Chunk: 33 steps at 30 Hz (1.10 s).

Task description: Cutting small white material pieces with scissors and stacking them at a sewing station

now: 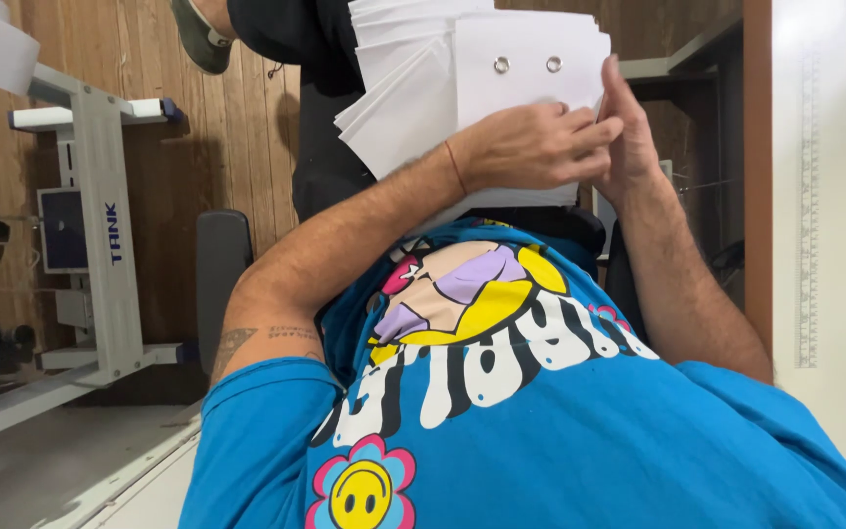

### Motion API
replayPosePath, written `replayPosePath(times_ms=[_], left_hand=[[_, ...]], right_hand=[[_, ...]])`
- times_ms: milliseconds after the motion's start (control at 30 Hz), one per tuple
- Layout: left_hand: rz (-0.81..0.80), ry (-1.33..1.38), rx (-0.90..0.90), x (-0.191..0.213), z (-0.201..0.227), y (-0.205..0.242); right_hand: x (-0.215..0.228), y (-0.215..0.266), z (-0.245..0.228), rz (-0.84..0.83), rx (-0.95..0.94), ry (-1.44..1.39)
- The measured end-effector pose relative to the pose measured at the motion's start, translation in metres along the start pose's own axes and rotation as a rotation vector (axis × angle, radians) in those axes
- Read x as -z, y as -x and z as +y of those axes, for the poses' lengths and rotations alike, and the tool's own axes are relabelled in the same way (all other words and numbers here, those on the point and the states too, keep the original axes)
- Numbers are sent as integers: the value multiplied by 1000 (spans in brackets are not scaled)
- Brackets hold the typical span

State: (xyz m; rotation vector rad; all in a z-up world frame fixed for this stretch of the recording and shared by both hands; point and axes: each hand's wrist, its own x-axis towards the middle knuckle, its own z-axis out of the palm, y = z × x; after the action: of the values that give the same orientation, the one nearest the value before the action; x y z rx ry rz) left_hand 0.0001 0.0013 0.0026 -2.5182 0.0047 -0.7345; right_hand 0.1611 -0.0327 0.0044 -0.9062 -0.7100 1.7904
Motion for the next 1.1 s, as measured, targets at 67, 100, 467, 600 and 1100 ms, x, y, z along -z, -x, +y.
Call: replayPosePath(times_ms=[67,100,467,600,1100], left_hand=[[-10,111,45,7,2,0],[-18,108,55,29,-2,1],[-278,266,1238,106,20,146],[-149,508,1459,114,25,140],[228,736,1019,181,-61,116]], right_hand=[[14,-7,7,190,25,75],[16,-9,10,181,15,76],[48,-15,6,304,146,153],[47,-19,9,327,130,211],[41,-21,11,270,208,180]])
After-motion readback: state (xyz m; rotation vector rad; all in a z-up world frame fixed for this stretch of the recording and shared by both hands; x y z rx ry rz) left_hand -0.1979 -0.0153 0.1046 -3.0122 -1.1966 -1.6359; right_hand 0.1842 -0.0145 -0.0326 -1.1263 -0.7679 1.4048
